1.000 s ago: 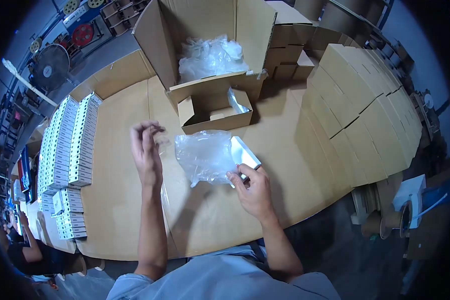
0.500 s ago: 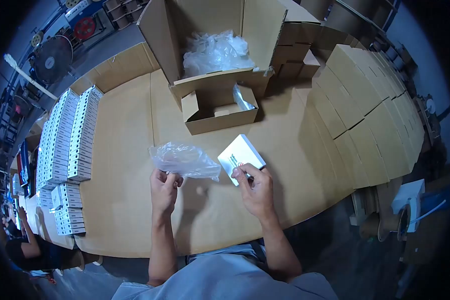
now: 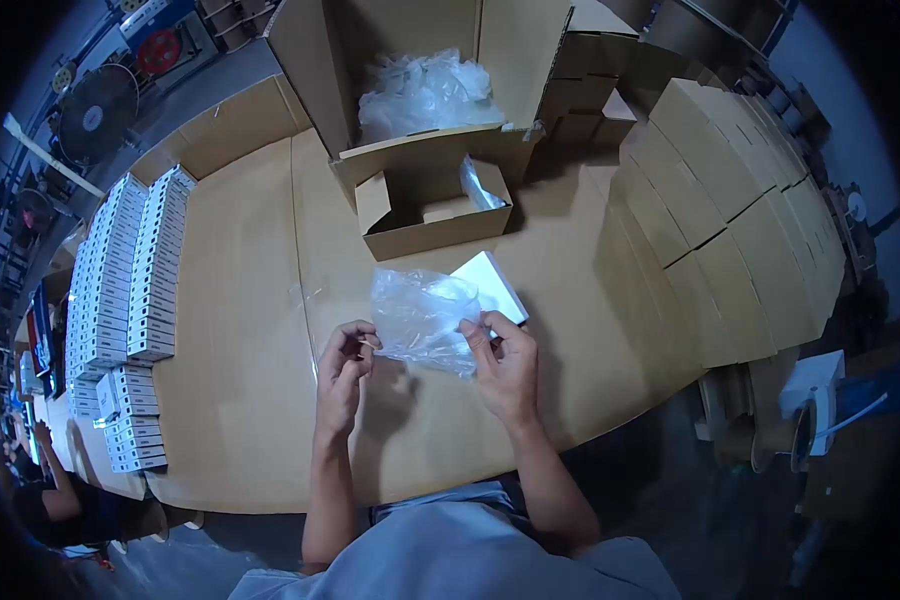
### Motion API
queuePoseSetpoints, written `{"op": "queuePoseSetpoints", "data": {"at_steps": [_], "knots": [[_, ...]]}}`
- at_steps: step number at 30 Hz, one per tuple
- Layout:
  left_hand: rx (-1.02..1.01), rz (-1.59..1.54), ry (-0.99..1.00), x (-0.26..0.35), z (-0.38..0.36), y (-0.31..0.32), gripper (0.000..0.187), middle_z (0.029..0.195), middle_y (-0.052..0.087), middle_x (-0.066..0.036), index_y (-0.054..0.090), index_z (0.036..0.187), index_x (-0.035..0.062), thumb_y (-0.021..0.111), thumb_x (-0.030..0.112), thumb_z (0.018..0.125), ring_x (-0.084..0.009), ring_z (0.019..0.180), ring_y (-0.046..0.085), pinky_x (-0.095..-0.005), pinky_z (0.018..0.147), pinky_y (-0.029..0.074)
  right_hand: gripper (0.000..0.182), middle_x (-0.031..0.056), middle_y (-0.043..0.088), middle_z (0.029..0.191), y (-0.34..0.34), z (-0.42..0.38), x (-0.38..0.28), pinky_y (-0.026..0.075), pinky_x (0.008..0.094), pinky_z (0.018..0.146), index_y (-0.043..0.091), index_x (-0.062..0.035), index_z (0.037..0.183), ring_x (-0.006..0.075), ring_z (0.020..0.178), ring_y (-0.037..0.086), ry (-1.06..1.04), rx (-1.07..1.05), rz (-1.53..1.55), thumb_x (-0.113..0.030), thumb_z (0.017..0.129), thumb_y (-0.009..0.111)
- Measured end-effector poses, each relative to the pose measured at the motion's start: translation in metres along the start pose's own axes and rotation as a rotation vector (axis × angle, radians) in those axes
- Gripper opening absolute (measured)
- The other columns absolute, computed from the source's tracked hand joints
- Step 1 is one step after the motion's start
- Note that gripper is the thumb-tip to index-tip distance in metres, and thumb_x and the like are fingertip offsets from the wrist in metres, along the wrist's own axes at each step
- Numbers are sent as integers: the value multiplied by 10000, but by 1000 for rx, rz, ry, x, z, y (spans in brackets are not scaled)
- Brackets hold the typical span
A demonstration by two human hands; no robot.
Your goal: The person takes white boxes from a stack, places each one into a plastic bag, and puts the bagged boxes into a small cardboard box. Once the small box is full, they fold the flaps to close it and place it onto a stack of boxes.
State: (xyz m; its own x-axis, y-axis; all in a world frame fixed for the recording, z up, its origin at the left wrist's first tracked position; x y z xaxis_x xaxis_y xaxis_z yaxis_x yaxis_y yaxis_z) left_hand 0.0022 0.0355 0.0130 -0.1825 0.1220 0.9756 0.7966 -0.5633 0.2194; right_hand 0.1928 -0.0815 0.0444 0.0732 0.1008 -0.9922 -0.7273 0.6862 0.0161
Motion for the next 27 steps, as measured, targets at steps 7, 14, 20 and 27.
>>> {"op": "queuePoseSetpoints", "data": {"at_steps": [7, 14, 20, 27], "knots": [[-107, 242, -24, 43, 20, 25, 493, 1094, 722, -99, 622, 1227, -27, 861, 103, 817, -170, 1011, 685, -330, 912, 545, 158, 59, 675, 915, 4, -5, 2, 485, 245, 648, 677, 60, 1013, 86, 780, 596, 54, -178, -67, -87, 965, 707], [-124, 314, 25, 42, 18, 29, 416, 998, 754, -115, 667, 1146, -32, 865, 139, 822, -162, 928, 709, -314, 847, 565, 374, 157, 624, 1241, -33, 25, -31, 454, 301, 984, 517, 32, 1382, 180, 1151, 594, -182, -46, -21, -52, 1018, 528], [-213, 392, -4, 40, 17, 37, 405, 979, 737, -103, 657, 1110, -29, 877, 111, 800, -159, 919, 700, -306, 841, 560, 673, 171, 501, 1276, -12, 40, -65, 520, 333, 981, 259, -14, 1454, 214, 1142, 597, -367, -62, 181, 125, 916, 639], [-171, 343, 59, 34, 21, 36, 408, 969, 769, -140, 680, 1108, -32, 879, 133, 792, -174, 901, 731, -320, 820, 566, 400, 120, 493, 1154, 2, 32, -62, 557, 306, 912, 420, 17, 1227, 188, 1070, 621, -314, -180, 142, 86, 925, 675]]}}
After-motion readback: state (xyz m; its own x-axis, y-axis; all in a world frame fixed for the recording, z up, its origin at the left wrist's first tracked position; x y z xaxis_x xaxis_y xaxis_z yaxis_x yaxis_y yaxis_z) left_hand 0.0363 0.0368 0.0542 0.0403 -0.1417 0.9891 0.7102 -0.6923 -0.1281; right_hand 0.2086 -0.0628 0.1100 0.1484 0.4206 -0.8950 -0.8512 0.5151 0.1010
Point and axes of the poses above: each hand's wrist, its own z-axis towards the middle knuckle, its own y-axis out of the palm, x = y × z, the point moved 3 cm from there along z, towards the middle knuckle
